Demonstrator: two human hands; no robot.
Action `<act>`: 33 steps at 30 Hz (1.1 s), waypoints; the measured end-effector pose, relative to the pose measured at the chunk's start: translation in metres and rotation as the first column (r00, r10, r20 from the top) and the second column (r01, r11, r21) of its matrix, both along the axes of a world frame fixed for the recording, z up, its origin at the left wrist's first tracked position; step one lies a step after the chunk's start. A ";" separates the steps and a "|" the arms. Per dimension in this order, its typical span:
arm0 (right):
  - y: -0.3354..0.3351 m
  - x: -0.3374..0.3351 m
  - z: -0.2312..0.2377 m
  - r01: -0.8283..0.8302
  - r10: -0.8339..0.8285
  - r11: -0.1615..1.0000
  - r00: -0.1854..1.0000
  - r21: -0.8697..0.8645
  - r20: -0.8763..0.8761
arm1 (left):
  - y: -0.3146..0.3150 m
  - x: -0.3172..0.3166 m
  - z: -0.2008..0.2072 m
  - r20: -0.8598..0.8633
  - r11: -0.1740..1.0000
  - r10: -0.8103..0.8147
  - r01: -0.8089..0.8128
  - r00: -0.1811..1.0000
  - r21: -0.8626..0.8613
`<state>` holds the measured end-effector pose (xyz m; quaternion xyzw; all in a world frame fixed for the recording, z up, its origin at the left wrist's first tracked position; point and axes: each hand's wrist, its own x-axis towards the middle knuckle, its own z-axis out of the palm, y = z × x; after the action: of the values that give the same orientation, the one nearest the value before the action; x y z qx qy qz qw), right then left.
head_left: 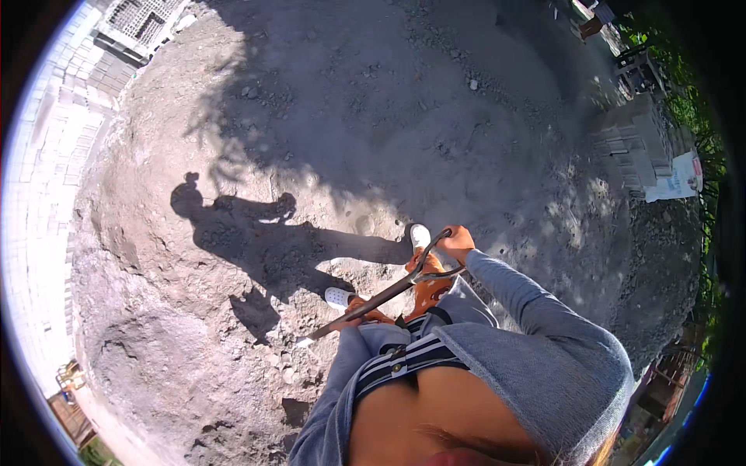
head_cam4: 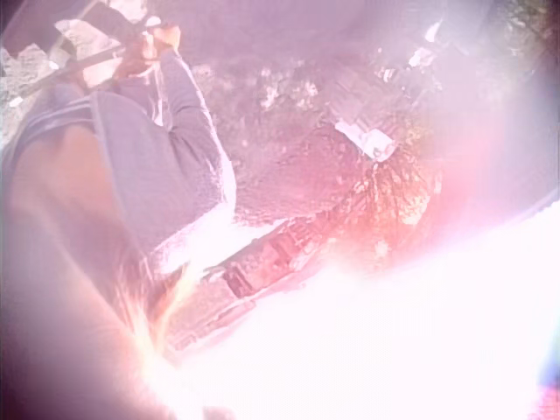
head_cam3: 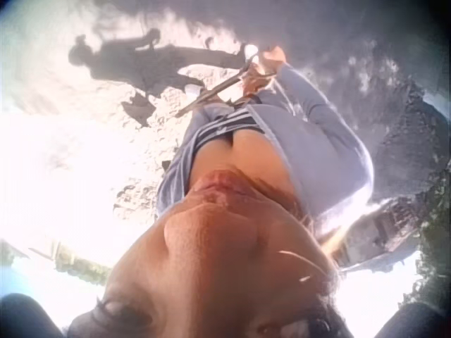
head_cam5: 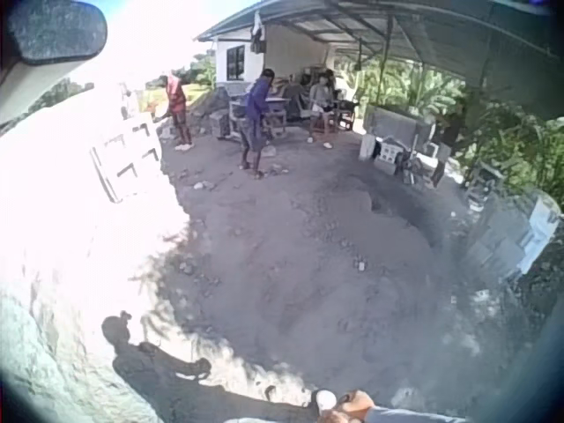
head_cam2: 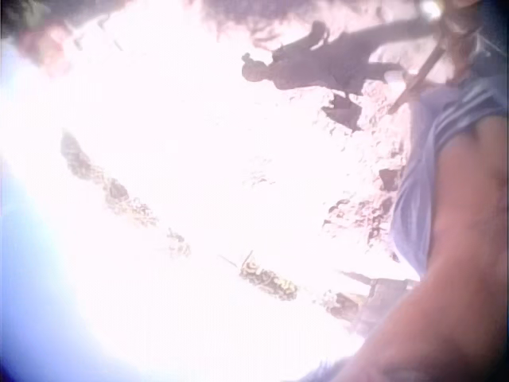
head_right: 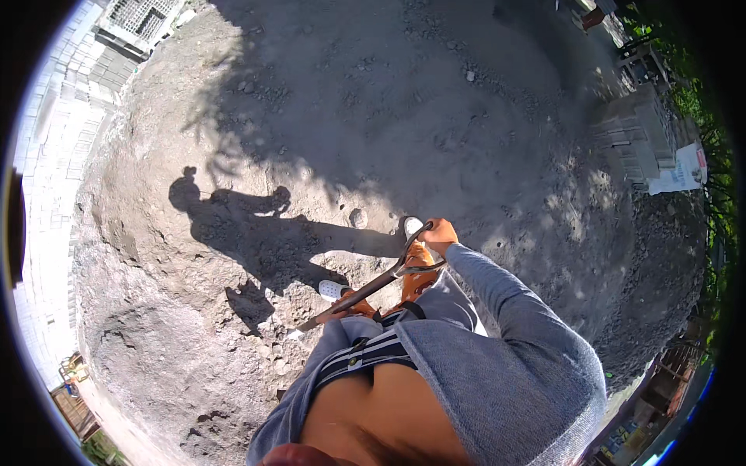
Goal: Shoveling dirt or sand in an outdoor construction area.
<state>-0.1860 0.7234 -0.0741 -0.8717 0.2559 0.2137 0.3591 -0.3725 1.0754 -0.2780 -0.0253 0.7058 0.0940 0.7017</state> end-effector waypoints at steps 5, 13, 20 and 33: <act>-0.116 0.021 -0.025 0.178 -0.175 0.971 0.984 0.161 -0.034 | -0.054 0.092 0.022 0.052 0.985 -0.170 0.170 0.984 -0.006; -0.275 0.141 0.017 0.206 -0.224 0.965 0.970 0.162 0.098 | -0.183 0.293 0.054 0.142 0.873 -0.479 0.487 0.866 -0.025; -0.445 0.208 0.011 0.387 -0.385 0.896 0.921 0.217 -0.053 | -0.334 0.443 -0.011 0.221 0.700 -0.697 0.714 0.682 0.004; -0.693 0.290 -0.047 0.761 -0.789 0.581 0.614 0.288 -0.031 | -0.667 0.714 -0.055 0.126 0.108 -0.987 0.994 0.105 0.022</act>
<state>0.1037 0.0301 -0.1213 -0.6234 0.5601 0.0244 0.5450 0.3412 0.4086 -0.3330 0.4228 0.5060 -0.4237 0.6210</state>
